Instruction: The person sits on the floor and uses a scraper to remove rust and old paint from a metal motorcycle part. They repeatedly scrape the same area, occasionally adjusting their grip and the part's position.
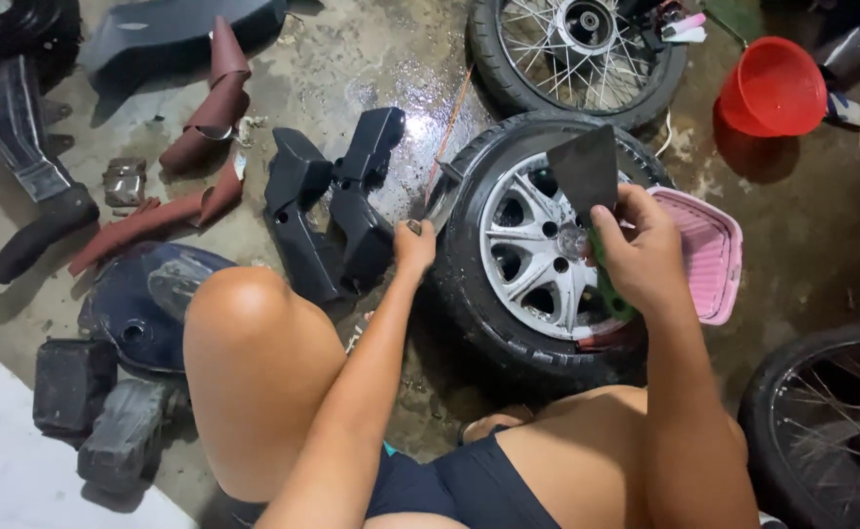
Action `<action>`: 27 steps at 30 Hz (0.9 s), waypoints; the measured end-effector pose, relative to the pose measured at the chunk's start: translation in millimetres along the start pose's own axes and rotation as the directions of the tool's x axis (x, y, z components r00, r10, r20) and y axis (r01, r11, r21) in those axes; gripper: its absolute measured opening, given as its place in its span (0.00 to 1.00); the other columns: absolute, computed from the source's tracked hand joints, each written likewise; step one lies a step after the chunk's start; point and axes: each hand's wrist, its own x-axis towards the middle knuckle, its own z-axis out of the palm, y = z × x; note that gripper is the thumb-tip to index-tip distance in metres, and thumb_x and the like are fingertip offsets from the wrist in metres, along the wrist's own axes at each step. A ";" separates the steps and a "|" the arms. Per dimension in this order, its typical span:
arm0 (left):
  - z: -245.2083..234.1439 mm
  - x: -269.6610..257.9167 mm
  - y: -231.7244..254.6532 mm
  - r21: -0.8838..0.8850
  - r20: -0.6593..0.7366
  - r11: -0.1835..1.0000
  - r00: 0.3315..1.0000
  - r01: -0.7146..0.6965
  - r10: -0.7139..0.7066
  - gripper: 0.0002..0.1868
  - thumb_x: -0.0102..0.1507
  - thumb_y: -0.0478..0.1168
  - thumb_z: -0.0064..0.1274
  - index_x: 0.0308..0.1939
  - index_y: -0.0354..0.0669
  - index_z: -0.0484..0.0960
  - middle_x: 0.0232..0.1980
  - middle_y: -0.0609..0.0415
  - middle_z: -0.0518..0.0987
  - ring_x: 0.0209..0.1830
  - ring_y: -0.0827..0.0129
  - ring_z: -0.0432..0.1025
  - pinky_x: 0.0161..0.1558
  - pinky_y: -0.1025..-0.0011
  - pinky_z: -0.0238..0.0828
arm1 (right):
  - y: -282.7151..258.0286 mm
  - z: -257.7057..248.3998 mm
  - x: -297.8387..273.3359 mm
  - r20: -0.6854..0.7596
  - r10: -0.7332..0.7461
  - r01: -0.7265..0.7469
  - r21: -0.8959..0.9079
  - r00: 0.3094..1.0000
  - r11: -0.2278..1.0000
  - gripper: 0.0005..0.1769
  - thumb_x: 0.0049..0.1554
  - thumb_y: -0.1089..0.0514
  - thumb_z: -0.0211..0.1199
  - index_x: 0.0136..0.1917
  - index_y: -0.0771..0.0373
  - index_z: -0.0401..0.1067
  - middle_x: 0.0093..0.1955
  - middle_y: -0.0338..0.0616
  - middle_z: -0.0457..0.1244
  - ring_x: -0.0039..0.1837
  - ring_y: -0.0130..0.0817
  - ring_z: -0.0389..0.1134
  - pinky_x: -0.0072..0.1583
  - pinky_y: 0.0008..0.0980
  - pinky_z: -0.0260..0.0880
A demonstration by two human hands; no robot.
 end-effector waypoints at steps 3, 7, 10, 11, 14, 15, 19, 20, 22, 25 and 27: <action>-23.8 -28.4 36.3 -0.084 -0.052 0.982 0.985 -0.171 0.167 0.14 0.66 0.49 0.50 0.47 0.44 0.73 0.43 0.43 0.79 0.49 0.46 0.77 0.46 0.51 0.75 | -2.3 2.6 1.6 0.003 -0.008 0.008 -0.039 1.000 0.999 0.09 0.67 0.67 0.55 0.60 0.68 0.71 0.41 0.55 0.65 0.34 0.45 0.71 0.35 0.41 0.74; -70.2 -99.6 115.0 -0.258 -0.027 0.899 0.932 -0.355 0.360 0.12 0.72 0.47 0.46 0.51 0.45 0.66 0.37 0.44 0.77 0.38 0.51 0.76 0.38 0.54 0.73 | -12.4 8.7 -3.8 -0.012 -0.004 0.003 -0.039 1.000 0.999 0.08 0.66 0.67 0.56 0.58 0.68 0.72 0.39 0.54 0.64 0.33 0.45 0.71 0.35 0.40 0.75; -82.9 -122.7 139.6 -0.306 -0.029 0.813 0.858 -0.496 0.512 0.23 0.72 0.44 0.47 0.65 0.40 0.57 0.45 0.31 0.76 0.48 0.39 0.76 0.44 0.46 0.73 | -6.7 9.6 -4.3 0.006 0.009 -0.009 -0.044 1.000 0.999 0.10 0.65 0.66 0.57 0.59 0.66 0.73 0.40 0.55 0.65 0.33 0.44 0.71 0.35 0.40 0.75; -88.6 -131.3 146.7 -0.323 -0.002 0.799 0.845 -0.507 0.535 0.32 0.72 0.43 0.48 0.73 0.41 0.47 0.61 0.23 0.61 0.61 0.31 0.64 0.56 0.39 0.65 | -8.7 11.1 -4.9 0.018 0.012 -0.011 -0.058 1.000 0.998 0.10 0.65 0.66 0.57 0.59 0.66 0.73 0.39 0.54 0.66 0.32 0.43 0.72 0.34 0.39 0.75; -88.6 -138.1 146.2 -0.315 0.034 0.782 0.817 -0.539 0.576 0.46 0.72 0.45 0.49 0.82 0.44 0.34 0.77 0.15 0.48 0.74 0.22 0.54 0.69 0.32 0.56 | -12.8 15.3 -7.9 0.045 0.017 -0.012 -0.092 0.999 0.996 0.11 0.64 0.66 0.56 0.59 0.66 0.74 0.39 0.55 0.67 0.32 0.43 0.72 0.36 0.39 0.75; -85.8 -136.9 143.1 -0.290 0.041 0.775 0.802 -0.561 0.596 0.49 0.71 0.47 0.50 0.83 0.46 0.30 0.77 0.15 0.50 0.73 0.22 0.55 0.69 0.32 0.56 | -14.3 16.4 -8.4 0.060 0.016 -0.009 -0.112 0.998 0.994 0.12 0.65 0.67 0.55 0.60 0.66 0.74 0.41 0.56 0.67 0.34 0.43 0.73 0.38 0.40 0.76; -90.3 -143.2 147.6 -0.299 -0.015 0.717 0.754 -0.630 0.656 0.49 0.71 0.46 0.51 0.83 0.41 0.32 0.79 0.17 0.49 0.77 0.26 0.50 0.73 0.37 0.48 | -25.0 21.7 -14.4 0.077 0.009 0.002 -0.132 0.997 0.991 0.13 0.65 0.67 0.55 0.61 0.67 0.74 0.41 0.57 0.67 0.35 0.44 0.73 0.40 0.41 0.76; -90.9 -145.0 150.6 -0.284 -0.003 0.734 0.766 -0.617 0.643 0.50 0.71 0.47 0.51 0.83 0.42 0.31 0.77 0.16 0.51 0.75 0.26 0.54 0.72 0.36 0.52 | -26.0 22.1 -14.5 0.089 0.010 0.004 -0.155 0.996 0.988 0.13 0.65 0.67 0.55 0.61 0.67 0.74 0.39 0.55 0.67 0.33 0.43 0.72 0.39 0.40 0.76; -90.4 -148.0 153.1 -0.270 0.007 0.751 0.779 -0.603 0.627 0.51 0.70 0.48 0.51 0.83 0.43 0.29 0.76 0.15 0.54 0.73 0.25 0.57 0.70 0.35 0.55 | -26.6 22.7 -15.5 0.103 0.012 0.007 -0.180 0.995 0.984 0.13 0.65 0.67 0.55 0.61 0.66 0.75 0.37 0.53 0.67 0.32 0.41 0.72 0.38 0.38 0.75; -86.4 -147.2 152.3 -0.237 0.028 0.791 0.810 -0.564 0.586 0.51 0.70 0.51 0.49 0.82 0.42 0.28 0.56 0.15 0.75 0.55 0.25 0.74 0.52 0.36 0.72 | -29.1 23.1 -16.5 0.101 -0.003 0.023 -0.200 0.995 0.979 0.13 0.65 0.67 0.55 0.61 0.66 0.74 0.41 0.55 0.68 0.34 0.41 0.73 0.40 0.40 0.75; -83.9 -141.5 149.7 -0.167 0.019 0.813 0.823 -0.558 0.568 0.51 0.67 0.49 0.49 0.82 0.38 0.31 0.35 0.31 0.83 0.34 0.39 0.80 0.34 0.52 0.74 | -34.4 24.4 -17.0 0.086 0.024 0.000 -0.272 0.996 0.962 0.14 0.65 0.66 0.56 0.62 0.68 0.74 0.44 0.60 0.68 0.37 0.45 0.73 0.41 0.44 0.74</action>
